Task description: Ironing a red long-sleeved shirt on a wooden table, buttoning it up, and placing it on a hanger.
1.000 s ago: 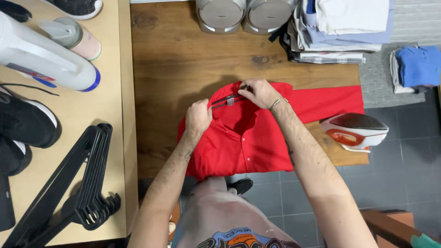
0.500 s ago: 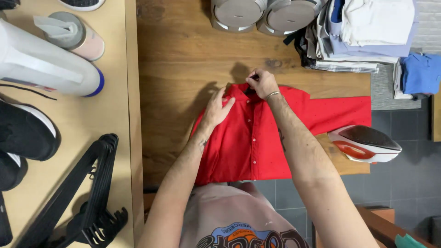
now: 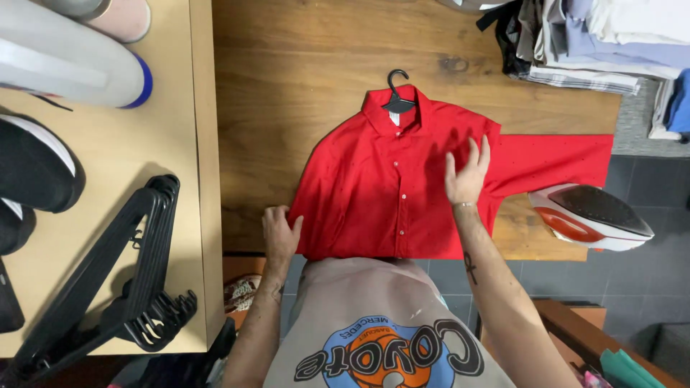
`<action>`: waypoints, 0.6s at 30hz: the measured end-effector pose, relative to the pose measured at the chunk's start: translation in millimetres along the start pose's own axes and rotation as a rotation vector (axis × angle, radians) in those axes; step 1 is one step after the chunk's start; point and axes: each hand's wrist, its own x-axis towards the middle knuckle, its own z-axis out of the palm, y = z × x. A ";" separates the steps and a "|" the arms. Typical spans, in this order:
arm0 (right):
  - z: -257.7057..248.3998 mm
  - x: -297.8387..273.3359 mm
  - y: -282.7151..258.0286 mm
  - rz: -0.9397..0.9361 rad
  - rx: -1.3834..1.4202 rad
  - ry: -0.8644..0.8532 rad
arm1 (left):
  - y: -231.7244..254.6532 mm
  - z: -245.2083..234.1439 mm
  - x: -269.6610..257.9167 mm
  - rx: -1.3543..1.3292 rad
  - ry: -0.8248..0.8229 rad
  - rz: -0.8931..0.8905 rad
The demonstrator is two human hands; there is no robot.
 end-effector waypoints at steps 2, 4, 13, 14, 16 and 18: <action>-3.5 -25.4 15.8 -0.010 -0.052 -0.076 | -6.2 9.9 -0.8 0.083 0.024 0.040; -1.8 -45.3 38.5 -0.019 -0.109 -0.154 | -2.1 6.1 3.8 0.164 0.042 0.078; -11.4 -39.7 47.3 0.217 -0.245 -0.561 | 24.0 -50.7 90.5 0.108 0.333 -0.069; -33.9 -26.6 24.0 0.199 0.106 -0.480 | 36.1 -48.4 97.2 0.173 0.317 -0.057; -111.9 0.5 -53.1 0.167 0.463 -0.392 | 72.6 -39.6 102.0 0.241 0.312 -0.047; -245.3 -0.9 -147.8 -0.063 0.908 -0.249 | 119.3 -22.1 93.9 0.009 0.297 0.252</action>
